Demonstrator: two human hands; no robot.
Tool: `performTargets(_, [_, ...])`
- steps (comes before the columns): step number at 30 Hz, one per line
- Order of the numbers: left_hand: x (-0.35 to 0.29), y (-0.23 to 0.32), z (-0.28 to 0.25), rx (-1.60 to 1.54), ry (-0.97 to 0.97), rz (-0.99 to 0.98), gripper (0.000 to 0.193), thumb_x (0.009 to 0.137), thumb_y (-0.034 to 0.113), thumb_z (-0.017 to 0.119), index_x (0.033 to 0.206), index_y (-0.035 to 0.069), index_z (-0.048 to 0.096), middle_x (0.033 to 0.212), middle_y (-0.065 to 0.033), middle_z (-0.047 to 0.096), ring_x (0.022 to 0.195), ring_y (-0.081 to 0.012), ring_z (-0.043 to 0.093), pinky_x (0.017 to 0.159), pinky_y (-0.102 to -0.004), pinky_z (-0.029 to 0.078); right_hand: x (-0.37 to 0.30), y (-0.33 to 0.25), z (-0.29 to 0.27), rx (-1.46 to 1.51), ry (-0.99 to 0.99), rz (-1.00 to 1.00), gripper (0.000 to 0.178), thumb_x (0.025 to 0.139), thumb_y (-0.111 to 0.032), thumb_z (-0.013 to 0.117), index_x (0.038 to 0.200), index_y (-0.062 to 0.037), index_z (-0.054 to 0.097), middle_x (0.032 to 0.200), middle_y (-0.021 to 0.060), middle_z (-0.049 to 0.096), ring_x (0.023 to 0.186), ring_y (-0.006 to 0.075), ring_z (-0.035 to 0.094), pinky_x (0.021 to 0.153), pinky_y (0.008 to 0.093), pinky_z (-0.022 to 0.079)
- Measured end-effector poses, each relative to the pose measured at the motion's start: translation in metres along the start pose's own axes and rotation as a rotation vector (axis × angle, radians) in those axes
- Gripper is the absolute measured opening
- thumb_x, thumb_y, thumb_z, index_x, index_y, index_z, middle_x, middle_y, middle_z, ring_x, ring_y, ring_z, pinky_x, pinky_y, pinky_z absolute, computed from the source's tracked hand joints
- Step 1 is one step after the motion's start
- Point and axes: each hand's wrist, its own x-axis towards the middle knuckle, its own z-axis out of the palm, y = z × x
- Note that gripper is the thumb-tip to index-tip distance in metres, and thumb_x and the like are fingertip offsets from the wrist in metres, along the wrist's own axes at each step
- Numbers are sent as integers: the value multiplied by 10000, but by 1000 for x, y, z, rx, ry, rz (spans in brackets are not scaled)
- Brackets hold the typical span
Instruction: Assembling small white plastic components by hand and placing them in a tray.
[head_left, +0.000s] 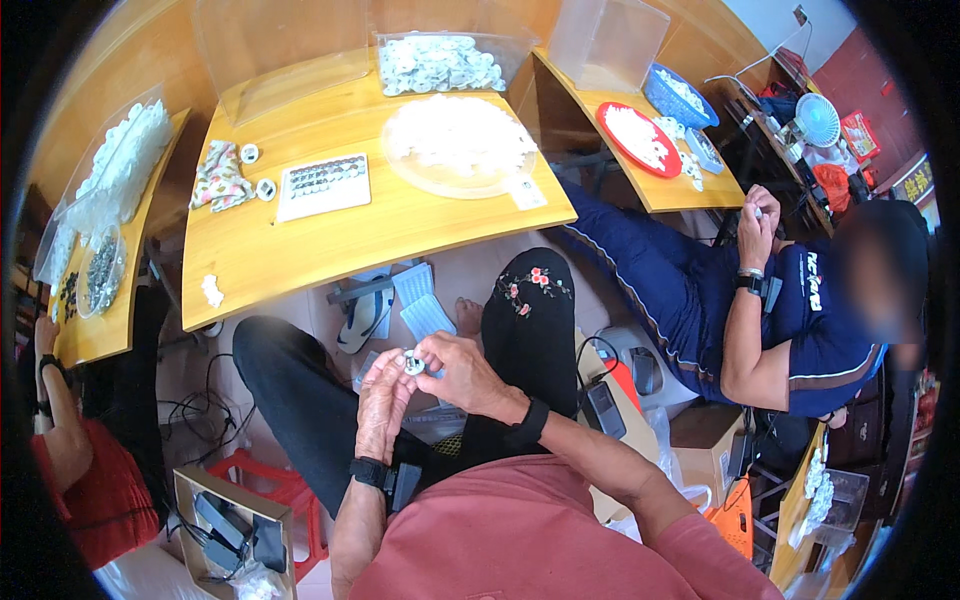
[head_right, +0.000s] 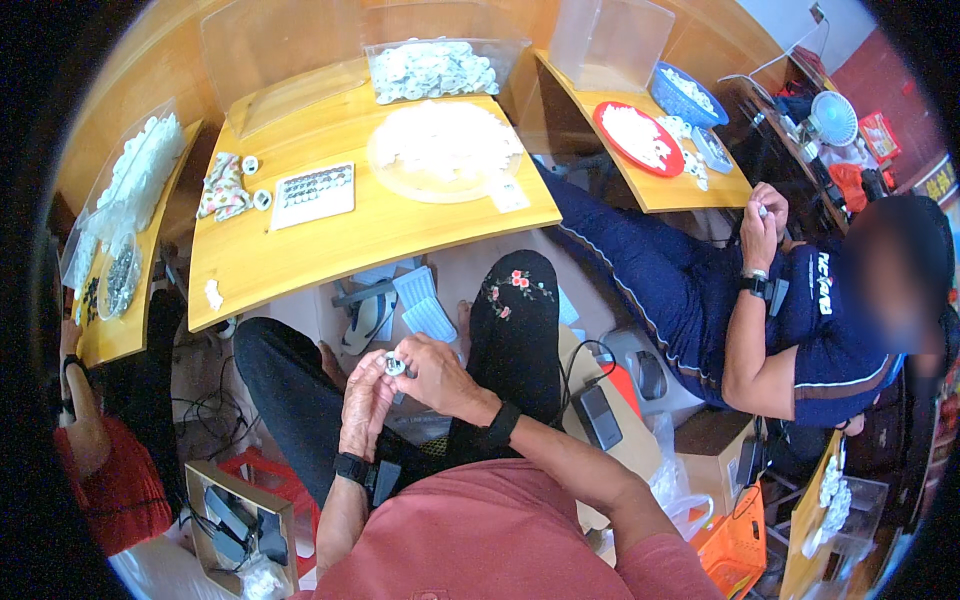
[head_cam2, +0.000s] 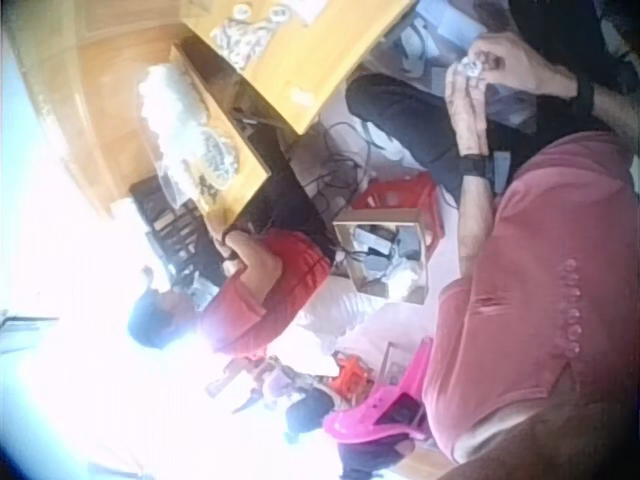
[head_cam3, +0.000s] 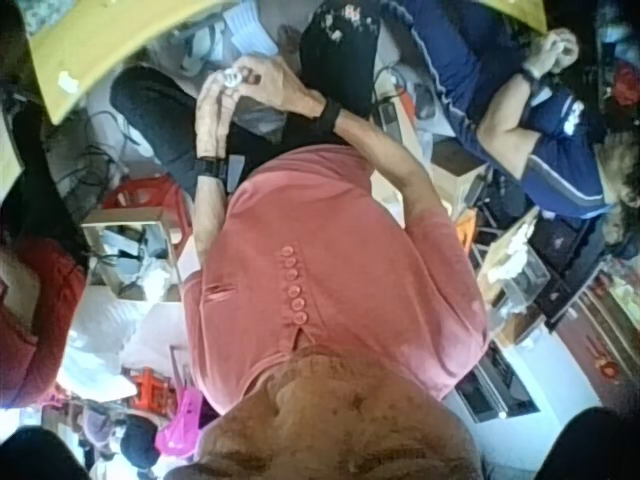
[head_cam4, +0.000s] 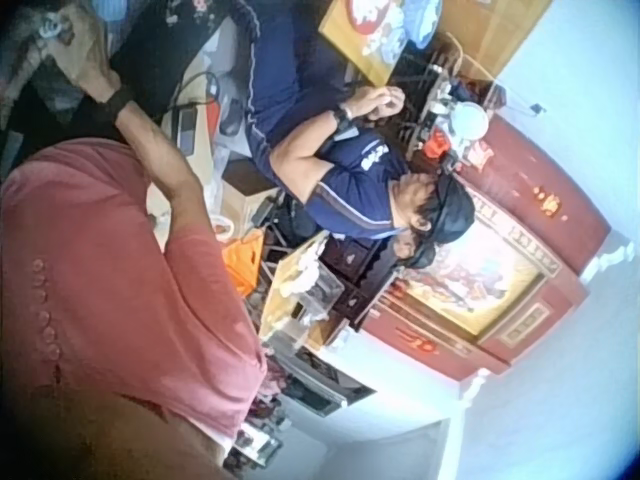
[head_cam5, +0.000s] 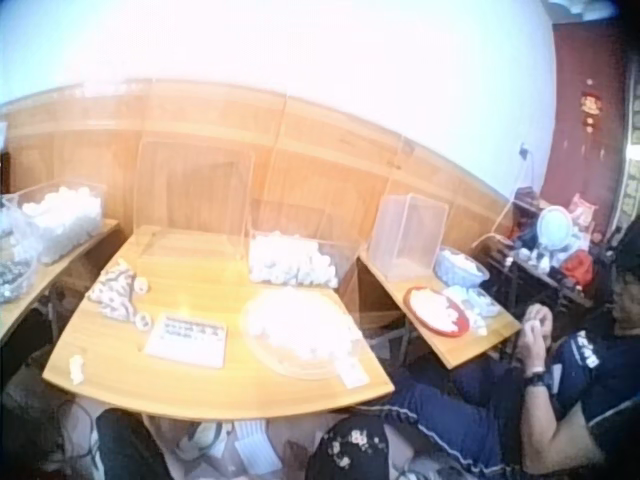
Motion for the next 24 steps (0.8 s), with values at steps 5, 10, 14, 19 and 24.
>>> performTargets(5, [0,0,-1,14,-6,1,159,897,125,578,1012,18,557,918,-75,620,804,-151,606,720,-283,516,3,-9,4,37,5,24,318,687,-54,707,971,10,579,786,95,546,652,191,565,620,299,484])
performTargets(10, [-3,-1,-4,75,45,-22,170,898,152,584,1000,18,560,895,-80,620,746,-147,614,659,-270,524,3,-1,13,-30,-35,27,358,688,-71,728,1012,-9,589,772,73,524,629,149,544,595,281,469])
performTargets(14, [-1,-1,-2,1,82,-28,207,918,190,549,1002,2,562,900,-99,618,746,-172,618,683,-294,528,6,6,6,107,-61,152,375,686,-67,744,1029,-20,601,777,41,516,617,94,531,576,236,461])
performTargets(19, [-1,2,0,12,59,-45,240,930,216,523,1015,-4,565,900,-101,608,740,-187,614,695,-309,527,7,12,6,252,-73,257,371,689,-59,741,1032,-25,604,786,32,519,634,79,540,582,218,466])
performTargets(24, [1,0,-1,75,46,-32,192,900,130,553,1048,7,562,899,-58,605,784,-155,608,728,-291,513,9,12,7,118,-75,216,366,688,-27,718,1035,-26,600,803,39,513,644,90,535,585,219,466])
